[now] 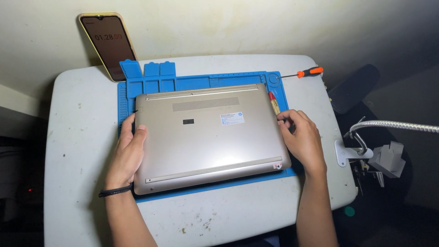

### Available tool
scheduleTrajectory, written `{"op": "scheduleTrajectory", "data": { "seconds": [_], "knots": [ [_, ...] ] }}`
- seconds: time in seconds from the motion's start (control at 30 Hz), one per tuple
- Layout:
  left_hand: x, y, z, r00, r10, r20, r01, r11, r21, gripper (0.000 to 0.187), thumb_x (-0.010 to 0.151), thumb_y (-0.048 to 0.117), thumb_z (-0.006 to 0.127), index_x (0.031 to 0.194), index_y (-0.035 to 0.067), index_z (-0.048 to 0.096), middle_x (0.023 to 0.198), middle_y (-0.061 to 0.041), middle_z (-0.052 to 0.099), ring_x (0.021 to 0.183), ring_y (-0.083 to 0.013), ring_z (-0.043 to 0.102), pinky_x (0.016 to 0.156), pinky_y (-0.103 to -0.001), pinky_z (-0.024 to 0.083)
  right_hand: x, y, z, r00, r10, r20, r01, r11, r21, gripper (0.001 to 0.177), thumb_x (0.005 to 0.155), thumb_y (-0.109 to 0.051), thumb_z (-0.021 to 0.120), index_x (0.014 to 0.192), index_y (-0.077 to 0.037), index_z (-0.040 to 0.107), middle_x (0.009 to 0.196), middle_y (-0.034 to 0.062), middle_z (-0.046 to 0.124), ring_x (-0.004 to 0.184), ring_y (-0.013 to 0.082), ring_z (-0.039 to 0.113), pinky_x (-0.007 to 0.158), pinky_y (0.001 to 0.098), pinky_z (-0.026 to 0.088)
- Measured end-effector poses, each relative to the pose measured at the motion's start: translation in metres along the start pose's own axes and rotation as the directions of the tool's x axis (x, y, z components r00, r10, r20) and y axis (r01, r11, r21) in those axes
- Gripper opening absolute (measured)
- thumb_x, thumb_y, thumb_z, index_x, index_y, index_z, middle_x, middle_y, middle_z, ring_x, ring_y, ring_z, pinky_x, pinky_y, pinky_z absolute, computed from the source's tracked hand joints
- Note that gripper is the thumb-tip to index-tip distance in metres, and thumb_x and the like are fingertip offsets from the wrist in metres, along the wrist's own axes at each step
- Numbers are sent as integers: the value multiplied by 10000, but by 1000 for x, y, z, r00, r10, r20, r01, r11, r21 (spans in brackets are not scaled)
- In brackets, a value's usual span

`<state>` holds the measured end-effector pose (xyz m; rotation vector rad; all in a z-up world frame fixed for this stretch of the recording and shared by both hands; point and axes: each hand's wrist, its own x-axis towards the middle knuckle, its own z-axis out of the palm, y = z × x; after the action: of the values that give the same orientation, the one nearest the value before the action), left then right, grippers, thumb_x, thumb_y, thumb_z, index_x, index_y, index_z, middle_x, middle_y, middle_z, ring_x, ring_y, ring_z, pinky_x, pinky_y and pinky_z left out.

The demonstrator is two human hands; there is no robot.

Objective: The person uses a screwdriver to remove screws from the bottom panel of a silver laptop placed on a blue anti-static mat. They systematically loosen and remove screws from various locations around the laptop's base.

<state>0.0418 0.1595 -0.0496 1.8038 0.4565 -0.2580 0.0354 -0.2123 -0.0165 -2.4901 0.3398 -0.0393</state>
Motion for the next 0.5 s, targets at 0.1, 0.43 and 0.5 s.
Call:
{"op": "scheduleTrajectory", "data": {
  "seconds": [0.1,0.43,0.5],
  "knots": [
    [8,-10,-3,1000,10,7,-10,1000,-13,559,1079,250,377,1602,70,301,1321,-267,434,1151,-367,535,982,-577,472,2,4,0,998,-3,65,4,1000,-8,198,913,5,698,1088,-44,778,810,148,633,703,288,611,604,419,533],
    [10,-13,-4,998,45,33,-41,992,-120,540,1094,253,385,1593,67,300,1158,-212,510,940,-287,571,870,-495,542,20,34,16,999,-53,14,50,986,162,65,948,-48,697,1011,-39,706,758,100,537,657,222,521,599,365,478],
    [7,-9,-3,999,30,28,-27,994,-104,545,1092,254,385,1599,75,294,1192,-219,498,975,-303,574,891,-508,534,32,35,16,996,-86,-34,89,991,103,55,947,-41,696,1001,-38,707,750,113,543,668,264,551,623,398,490]
  ]
}}
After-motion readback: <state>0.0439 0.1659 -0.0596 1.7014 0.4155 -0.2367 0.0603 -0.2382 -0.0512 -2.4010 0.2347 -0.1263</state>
